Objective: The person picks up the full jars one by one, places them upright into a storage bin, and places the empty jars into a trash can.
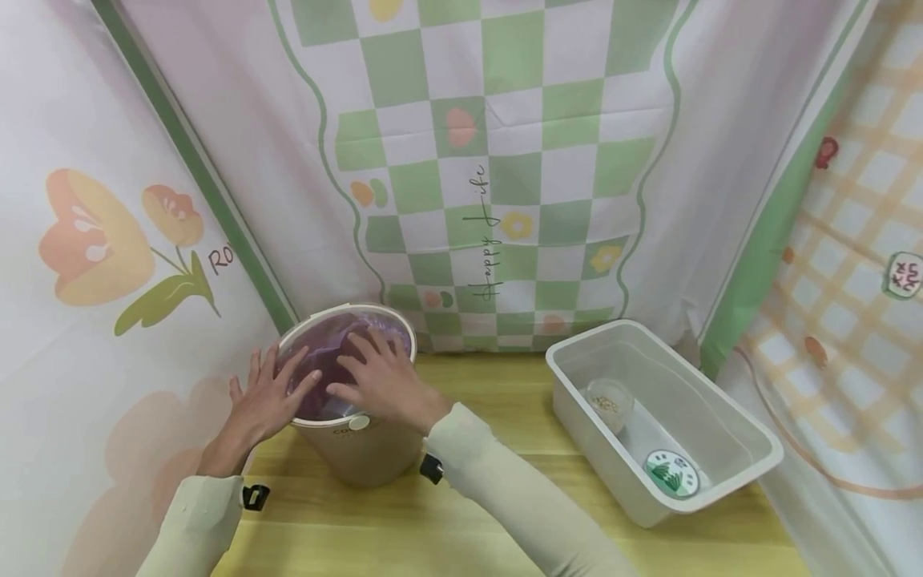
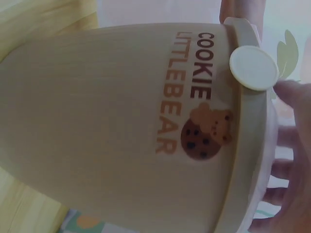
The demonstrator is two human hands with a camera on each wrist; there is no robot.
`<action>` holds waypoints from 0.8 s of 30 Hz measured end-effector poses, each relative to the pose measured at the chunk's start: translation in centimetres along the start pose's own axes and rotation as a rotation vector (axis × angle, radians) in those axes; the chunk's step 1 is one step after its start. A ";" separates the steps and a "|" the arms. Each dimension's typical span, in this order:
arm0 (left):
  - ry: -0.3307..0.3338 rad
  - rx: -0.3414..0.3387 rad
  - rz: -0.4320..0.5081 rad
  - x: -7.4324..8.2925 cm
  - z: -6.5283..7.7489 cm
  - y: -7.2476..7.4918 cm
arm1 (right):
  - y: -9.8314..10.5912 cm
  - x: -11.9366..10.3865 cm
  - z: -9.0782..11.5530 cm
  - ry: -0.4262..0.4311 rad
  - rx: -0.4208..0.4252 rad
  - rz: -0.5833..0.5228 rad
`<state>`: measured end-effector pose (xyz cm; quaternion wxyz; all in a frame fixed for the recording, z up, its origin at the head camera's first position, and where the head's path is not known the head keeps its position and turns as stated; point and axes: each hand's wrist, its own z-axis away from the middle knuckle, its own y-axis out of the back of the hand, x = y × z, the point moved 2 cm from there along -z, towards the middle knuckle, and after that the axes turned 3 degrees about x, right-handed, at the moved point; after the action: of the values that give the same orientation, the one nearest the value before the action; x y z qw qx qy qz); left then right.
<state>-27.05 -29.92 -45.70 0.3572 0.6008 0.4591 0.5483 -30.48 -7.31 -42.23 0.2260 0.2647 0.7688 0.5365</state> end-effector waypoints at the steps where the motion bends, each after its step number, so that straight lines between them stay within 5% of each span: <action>1: -0.001 0.000 0.005 0.0 0.0 0.0 | 0.1 0.1 0.2 0.000 -0.016 -0.009; 14: -0.008 -0.027 -0.008 0.0 0.3 0.7 | 1.3 2.4 3.7 -0.026 0.051 -0.101; 24: -0.060 0.028 -0.011 1.1 0.1 1.2 | 1.3 4.9 6.3 -0.089 0.086 -0.102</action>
<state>-26.77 -29.29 -44.28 0.3653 0.6193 0.4594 0.5215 -30.00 0.65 -43.28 0.2752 0.2582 0.7930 0.4783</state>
